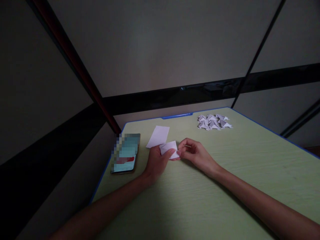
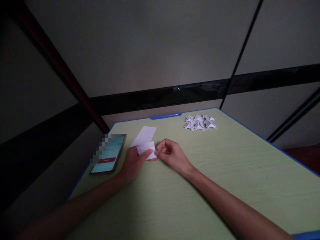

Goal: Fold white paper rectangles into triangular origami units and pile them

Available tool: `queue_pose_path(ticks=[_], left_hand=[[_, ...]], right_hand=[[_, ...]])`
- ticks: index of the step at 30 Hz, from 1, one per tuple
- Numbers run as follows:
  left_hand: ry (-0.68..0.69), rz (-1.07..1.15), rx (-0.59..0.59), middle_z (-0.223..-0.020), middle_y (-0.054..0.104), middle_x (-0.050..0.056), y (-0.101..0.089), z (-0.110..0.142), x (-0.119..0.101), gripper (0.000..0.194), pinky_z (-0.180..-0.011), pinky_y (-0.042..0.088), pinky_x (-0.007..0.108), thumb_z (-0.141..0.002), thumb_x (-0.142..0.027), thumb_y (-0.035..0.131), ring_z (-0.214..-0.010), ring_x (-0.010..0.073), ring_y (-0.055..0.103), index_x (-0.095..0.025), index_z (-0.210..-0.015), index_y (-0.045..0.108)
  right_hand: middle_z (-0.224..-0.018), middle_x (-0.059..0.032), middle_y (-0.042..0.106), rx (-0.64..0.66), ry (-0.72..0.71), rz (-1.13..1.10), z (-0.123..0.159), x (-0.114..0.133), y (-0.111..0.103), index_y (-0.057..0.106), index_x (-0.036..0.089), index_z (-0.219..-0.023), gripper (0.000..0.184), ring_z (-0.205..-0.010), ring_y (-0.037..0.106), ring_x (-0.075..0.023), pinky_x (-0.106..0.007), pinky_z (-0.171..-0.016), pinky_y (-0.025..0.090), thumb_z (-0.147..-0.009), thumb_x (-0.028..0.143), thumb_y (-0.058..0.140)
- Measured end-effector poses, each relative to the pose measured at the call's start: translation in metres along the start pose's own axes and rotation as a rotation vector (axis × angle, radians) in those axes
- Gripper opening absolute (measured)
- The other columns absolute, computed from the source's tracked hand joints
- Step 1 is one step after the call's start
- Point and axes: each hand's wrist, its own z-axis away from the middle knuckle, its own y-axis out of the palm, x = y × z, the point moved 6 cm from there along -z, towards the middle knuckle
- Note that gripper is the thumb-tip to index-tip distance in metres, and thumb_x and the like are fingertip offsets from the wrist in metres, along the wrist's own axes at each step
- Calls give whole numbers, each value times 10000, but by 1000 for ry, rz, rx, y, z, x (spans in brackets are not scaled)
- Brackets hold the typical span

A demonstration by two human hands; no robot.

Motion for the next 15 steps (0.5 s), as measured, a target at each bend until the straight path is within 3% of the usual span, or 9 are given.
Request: queue_pose_path(ticks=[5,15], left_hand=[[64,-45,-13,-520,589,-7,-3,0,-1,93,-462,433,194,-580,-187,599,-486,112,534,-106,-542,574],[11,61,128,-589,647,46,4,-2,10,222,-482,467,222,-632,-296,590,-479,131,577,-81,-676,627]], right_hand=[[-536,29,518,63,16,-117,1,-2,6,522,128,-655,195,-477,420,-58,-192,-460,297,-585,259,648],[-517,31,533,97,-39,-194,3,8,1,614,128,-691,148,-488,453,-59,-207,-496,348,-621,257,637]])
